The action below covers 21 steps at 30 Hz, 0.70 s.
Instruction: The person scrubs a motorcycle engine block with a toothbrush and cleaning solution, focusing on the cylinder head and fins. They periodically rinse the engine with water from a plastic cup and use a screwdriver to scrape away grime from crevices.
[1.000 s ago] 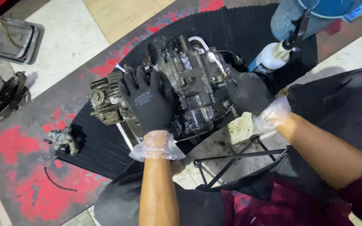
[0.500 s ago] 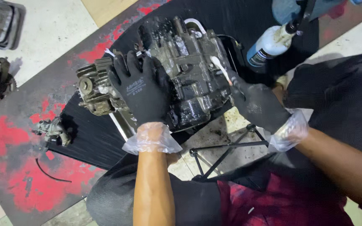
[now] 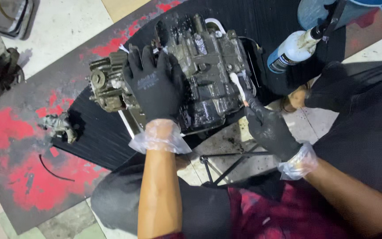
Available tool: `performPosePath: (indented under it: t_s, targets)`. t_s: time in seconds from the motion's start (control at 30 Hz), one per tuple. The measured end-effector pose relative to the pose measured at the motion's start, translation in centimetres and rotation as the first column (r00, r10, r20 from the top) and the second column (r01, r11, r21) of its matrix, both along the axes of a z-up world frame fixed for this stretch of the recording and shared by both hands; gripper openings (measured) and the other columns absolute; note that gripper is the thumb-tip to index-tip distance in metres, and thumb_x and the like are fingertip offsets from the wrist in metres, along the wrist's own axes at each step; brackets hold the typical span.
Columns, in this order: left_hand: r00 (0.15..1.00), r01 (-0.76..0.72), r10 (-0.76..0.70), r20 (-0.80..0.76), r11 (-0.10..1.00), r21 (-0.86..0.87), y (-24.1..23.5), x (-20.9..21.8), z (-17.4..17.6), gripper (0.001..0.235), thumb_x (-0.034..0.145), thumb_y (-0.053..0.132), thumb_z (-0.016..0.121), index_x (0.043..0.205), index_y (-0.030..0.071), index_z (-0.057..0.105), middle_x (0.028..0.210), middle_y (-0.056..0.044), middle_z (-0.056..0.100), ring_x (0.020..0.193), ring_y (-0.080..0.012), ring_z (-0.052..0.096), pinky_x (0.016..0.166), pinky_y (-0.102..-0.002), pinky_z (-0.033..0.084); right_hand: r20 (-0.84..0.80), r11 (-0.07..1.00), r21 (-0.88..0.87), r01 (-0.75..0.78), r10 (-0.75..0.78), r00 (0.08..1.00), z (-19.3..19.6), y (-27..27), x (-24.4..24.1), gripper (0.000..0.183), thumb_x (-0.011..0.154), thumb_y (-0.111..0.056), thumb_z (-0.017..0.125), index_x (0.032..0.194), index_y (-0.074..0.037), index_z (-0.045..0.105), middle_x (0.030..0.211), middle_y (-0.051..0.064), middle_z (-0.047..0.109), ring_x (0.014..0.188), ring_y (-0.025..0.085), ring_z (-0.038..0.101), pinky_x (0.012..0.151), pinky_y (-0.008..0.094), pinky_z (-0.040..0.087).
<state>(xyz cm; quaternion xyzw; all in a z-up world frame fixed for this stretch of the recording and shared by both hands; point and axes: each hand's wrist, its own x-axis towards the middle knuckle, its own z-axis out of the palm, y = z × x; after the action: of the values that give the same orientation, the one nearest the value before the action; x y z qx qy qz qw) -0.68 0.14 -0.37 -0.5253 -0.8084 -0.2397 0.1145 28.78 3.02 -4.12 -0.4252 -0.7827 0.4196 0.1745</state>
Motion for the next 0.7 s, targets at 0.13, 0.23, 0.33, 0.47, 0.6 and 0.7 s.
performPosePath:
  t_s: [0.13,0.23,0.33,0.47,0.6,0.7]
  targets:
    - [1.000,0.027,-0.027,0.015,0.999,-0.023,-0.2,-0.3,0.7,0.039,0.086,0.034,0.073,0.117,0.011,0.071,0.139,-0.021,0.058,0.138,-0.0493,0.041,0.112,-0.065,0.026,0.065,0.996,0.081,-0.048,0.042,0.997,0.3,-2.7,1.4,0.049,0.102,-0.026,0.054,0.148,-0.007,0.053,0.059,0.017,0.060,0.047,0.018,0.064,0.048,0.039,0.049]
    - [0.999,0.039,-0.039,-0.022,0.999,0.024,-0.8,0.0,-0.3,0.043,0.088,0.034,0.073,0.125,0.012,0.070,0.142,-0.024,0.056,0.139,-0.0504,0.040,0.113,-0.064,0.025,0.157,0.995,0.036,-0.092,0.085,0.984,0.9,-3.4,1.7,0.051,0.099,-0.026,0.053,0.148,-0.011,0.054,0.051,0.016,0.059,0.041,0.020,0.062,0.045,0.040,0.050]
    - [0.999,0.043,-0.043,0.005,0.999,-0.002,-1.0,0.0,-0.6,0.041,0.095,0.033,0.072,0.131,0.012,0.068,0.145,-0.022,0.056,0.144,-0.0482,0.040,0.122,-0.061,0.026,0.131,0.988,0.073,-0.138,0.127,0.983,1.3,-4.4,1.5,0.051,0.099,-0.026,0.055,0.147,-0.010,0.055,0.055,0.016,0.059,0.043,0.020,0.062,0.046,0.040,0.049]
    - [0.998,0.053,-0.051,-0.045,0.997,0.052,-0.5,-0.2,0.0,0.041,0.088,0.033,0.073,0.124,0.013,0.069,0.141,-0.023,0.057,0.140,-0.0496,0.041,0.117,-0.062,0.026,-0.101,0.964,0.175,-0.201,0.221,0.970,3.1,-5.3,1.4,0.051,0.103,-0.026,0.054,0.150,-0.006,0.049,0.063,0.007,0.065,0.052,0.012,0.067,0.049,0.033,0.053]
    - [0.998,0.055,-0.055,0.011,0.998,0.021,-0.6,-0.4,-0.1,0.041,0.090,0.034,0.072,0.125,0.012,0.069,0.140,-0.022,0.059,0.139,-0.0483,0.043,0.117,-0.062,0.026,0.213,0.979,-0.164,-0.118,0.152,0.965,2.5,-3.7,0.4,0.055,0.102,-0.029,0.049,0.154,-0.012,0.050,0.046,0.012,0.055,0.038,0.020,0.057,0.042,0.037,0.043]
    - [0.960,-0.001,-0.044,0.276,0.987,0.161,-1.8,-1.4,0.6,0.041,0.099,0.037,0.067,0.133,0.014,0.065,0.144,-0.016,0.059,0.143,-0.0412,0.047,0.124,-0.058,0.031,0.108,0.978,-0.101,-0.185,0.195,0.975,2.4,-3.8,-0.1,0.048,0.103,-0.031,0.048,0.142,-0.005,0.057,0.048,0.009,0.057,0.037,0.017,0.054,0.039,0.034,0.042]
